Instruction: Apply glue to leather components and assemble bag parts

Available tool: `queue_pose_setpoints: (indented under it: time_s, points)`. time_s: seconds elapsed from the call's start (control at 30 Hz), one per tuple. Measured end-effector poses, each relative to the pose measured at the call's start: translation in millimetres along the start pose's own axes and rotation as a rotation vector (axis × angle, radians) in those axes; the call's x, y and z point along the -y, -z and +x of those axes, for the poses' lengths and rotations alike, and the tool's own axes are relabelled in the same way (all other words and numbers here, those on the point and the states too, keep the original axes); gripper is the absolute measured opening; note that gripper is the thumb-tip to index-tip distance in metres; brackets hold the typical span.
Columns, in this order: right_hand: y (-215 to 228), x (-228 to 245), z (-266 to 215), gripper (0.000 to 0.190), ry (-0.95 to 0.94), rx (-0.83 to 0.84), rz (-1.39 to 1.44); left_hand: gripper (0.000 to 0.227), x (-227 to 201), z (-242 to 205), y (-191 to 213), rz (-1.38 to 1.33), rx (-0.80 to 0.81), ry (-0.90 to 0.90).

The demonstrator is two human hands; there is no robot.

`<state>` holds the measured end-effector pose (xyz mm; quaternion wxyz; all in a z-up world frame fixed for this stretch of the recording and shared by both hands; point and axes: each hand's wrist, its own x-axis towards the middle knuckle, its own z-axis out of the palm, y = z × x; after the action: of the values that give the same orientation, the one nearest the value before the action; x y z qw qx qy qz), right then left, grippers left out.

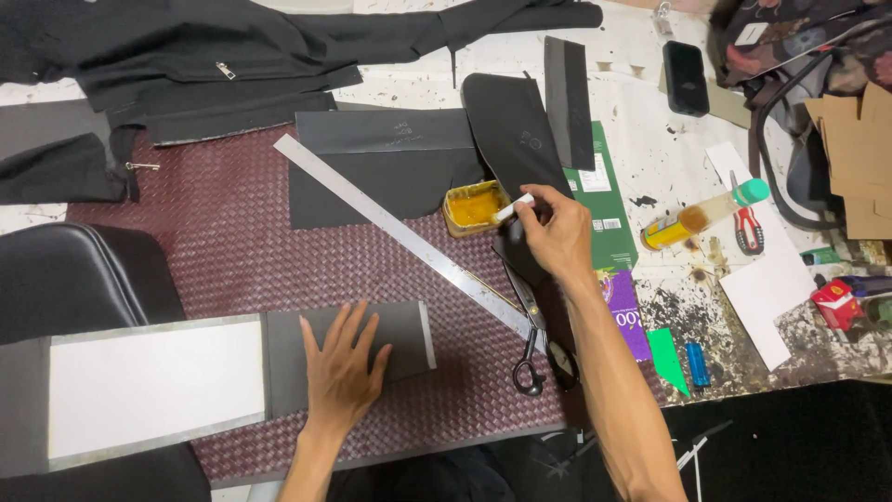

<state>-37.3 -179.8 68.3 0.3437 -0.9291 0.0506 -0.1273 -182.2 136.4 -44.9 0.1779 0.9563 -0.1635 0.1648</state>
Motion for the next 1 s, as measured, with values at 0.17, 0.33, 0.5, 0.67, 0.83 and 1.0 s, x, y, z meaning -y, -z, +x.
queue_pose_setpoints:
  time_s: [0.17, 0.33, 0.5, 0.67, 0.83, 1.0]
  points:
    - [7.7, 11.7, -10.2, 0.03, 0.039, 0.236, -0.116, 0.045, -2.3, -1.7, 4.1, -0.012, -0.037, -0.005]
    - [15.2, -3.7, -32.9, 0.031, -0.038, 0.568, 0.575, 0.045, -3.2, 0.0, 3.5, 0.013, -0.049, -0.008]
    - [-4.4, -12.1, -77.1, 0.035, -0.1, 0.199, 1.192, 0.042, -4.1, -2.4, 0.2, -0.03, -0.037, 0.06]
    - [-44.0, 5.1, -117.4, 0.023, -0.102, 0.272, 0.757, 0.042, -3.0, -2.8, 0.2, -0.044, -0.058, 0.057]
    - [-76.6, 0.6, -129.1, 0.016, -0.037, 0.261, 0.532, 0.041, -2.8, -3.8, 0.3, -0.042, -0.082, 0.043]
    - [-79.1, 12.5, -126.9, 0.012, 0.106, 0.198, 0.279, 0.041, -2.0, -4.1, -1.2, -0.093, -0.101, 0.043]
